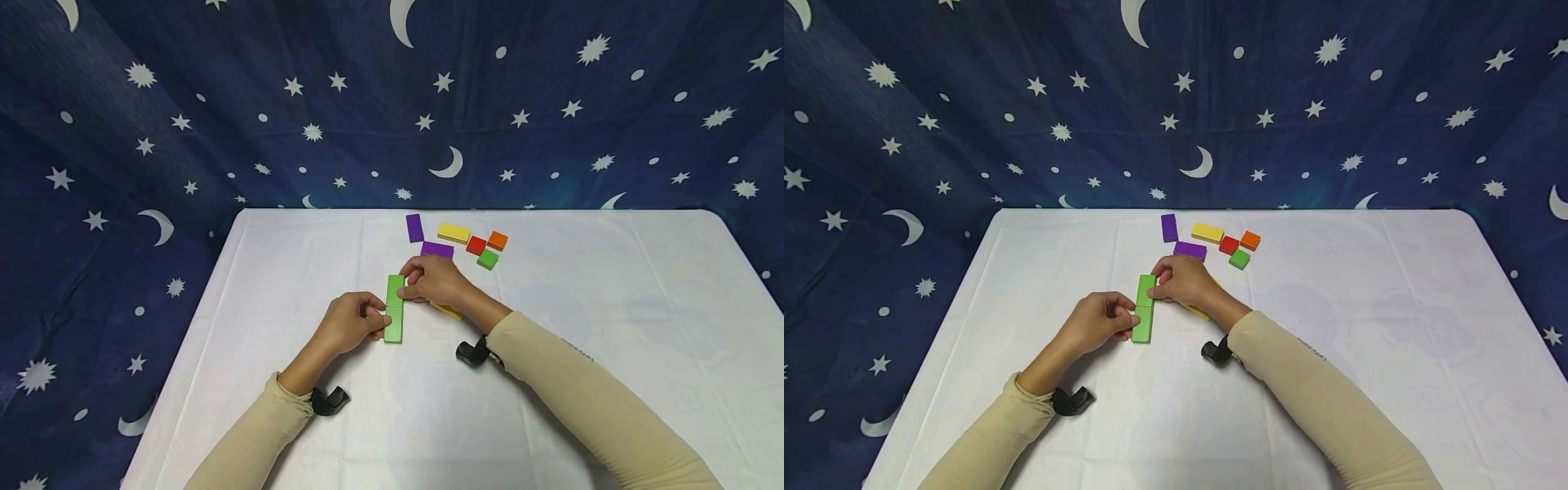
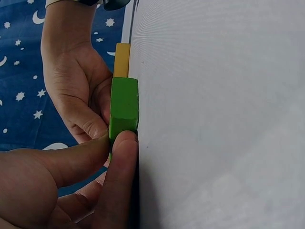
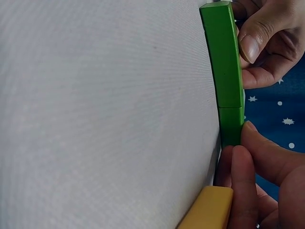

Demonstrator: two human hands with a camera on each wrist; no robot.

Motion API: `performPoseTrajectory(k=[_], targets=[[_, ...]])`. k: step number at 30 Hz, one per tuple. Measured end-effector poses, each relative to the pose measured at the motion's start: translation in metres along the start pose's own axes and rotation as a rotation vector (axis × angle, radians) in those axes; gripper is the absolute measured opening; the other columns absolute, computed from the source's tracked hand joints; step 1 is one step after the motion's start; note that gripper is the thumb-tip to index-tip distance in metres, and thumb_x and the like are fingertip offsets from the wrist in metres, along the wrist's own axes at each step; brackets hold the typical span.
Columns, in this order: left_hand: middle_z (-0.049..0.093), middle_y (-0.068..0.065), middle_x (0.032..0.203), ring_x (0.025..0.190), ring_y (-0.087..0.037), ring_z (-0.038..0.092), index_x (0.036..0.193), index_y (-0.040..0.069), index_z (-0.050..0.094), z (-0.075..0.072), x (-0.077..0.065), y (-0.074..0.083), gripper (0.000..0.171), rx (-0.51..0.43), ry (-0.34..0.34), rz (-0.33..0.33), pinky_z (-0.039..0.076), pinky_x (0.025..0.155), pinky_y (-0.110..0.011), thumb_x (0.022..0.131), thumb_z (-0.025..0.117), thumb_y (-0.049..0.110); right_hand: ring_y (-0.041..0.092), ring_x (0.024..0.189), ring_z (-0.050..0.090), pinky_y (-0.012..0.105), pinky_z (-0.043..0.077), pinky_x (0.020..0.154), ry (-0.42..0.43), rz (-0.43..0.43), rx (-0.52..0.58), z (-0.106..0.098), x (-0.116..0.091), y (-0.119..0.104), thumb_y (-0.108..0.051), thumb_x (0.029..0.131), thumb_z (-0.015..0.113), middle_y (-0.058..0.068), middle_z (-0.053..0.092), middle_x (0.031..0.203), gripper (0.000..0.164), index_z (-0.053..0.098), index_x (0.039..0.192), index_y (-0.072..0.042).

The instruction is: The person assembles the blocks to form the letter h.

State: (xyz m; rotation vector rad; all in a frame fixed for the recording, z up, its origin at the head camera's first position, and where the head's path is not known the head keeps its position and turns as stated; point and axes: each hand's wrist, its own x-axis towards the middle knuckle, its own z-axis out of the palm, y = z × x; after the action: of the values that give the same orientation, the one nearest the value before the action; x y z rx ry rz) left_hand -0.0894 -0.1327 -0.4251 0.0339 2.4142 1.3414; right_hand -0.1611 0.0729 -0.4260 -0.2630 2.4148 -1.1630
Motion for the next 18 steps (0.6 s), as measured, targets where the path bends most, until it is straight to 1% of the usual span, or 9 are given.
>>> performPoseTrajectory(k=[8,12,13,15,18], targets=[[0.074,0.000,0.073,0.061,-0.010,0.070,0.103,0.002,0.071,-0.0004,-0.0003,0.0003,0.019,-0.009,-0.001,-0.004,0.059,0.060,-0.027,0.089,0.079,0.011,0.021,0.082,0.059,0.026,0.050,0.065,-0.007,0.013,0.000,-0.0005,0.0008,0.0000,-0.025,0.082,0.086,0.004,0.063,0.090,0.030,0.072,0.108,-0.016],[0.074,0.000,0.073,0.061,-0.011,0.071,0.105,0.002,0.071,-0.0022,0.0001,0.0004,0.020,-0.016,-0.015,-0.012,0.059,0.060,-0.027,0.090,0.079,0.012,0.020,0.083,0.060,0.026,0.051,0.067,-0.019,0.012,0.019,-0.0022,0.0005,-0.0004,-0.026,0.082,0.086,0.004,0.064,0.091,0.032,0.072,0.109,-0.015],[0.074,0.000,0.073,0.061,-0.011,0.071,0.106,0.002,0.071,-0.0030,0.0000,0.0009,0.021,-0.012,-0.017,-0.011,0.059,0.060,-0.027,0.090,0.079,0.013,0.020,0.083,0.061,0.025,0.053,0.068,-0.025,0.015,0.043,-0.0029,0.0003,-0.0002,-0.026,0.082,0.087,0.005,0.064,0.092,0.033,0.072,0.109,-0.015],[0.074,0.001,0.074,0.062,-0.011,0.071,0.107,0.003,0.070,-0.0049,-0.0001,0.0014,0.022,0.010,-0.016,-0.005,0.059,0.061,-0.026,0.090,0.078,0.015,0.019,0.083,0.064,0.026,0.058,0.072,-0.048,0.024,0.137,-0.0043,0.0001,0.0011,-0.022,0.082,0.087,0.007,0.064,0.095,0.036,0.071,0.112,-0.012],[0.073,0.003,0.076,0.063,-0.009,0.068,0.108,0.005,0.071,-0.0083,-0.0013,0.0037,0.024,0.094,0.016,0.036,0.055,0.063,-0.024,0.090,0.079,0.018,0.019,0.084,0.068,0.030,0.062,0.078,-0.087,0.033,0.302,-0.0071,-0.0007,0.0050,-0.015,0.083,0.085,0.010,0.063,0.101,0.040,0.067,0.119,-0.007]])
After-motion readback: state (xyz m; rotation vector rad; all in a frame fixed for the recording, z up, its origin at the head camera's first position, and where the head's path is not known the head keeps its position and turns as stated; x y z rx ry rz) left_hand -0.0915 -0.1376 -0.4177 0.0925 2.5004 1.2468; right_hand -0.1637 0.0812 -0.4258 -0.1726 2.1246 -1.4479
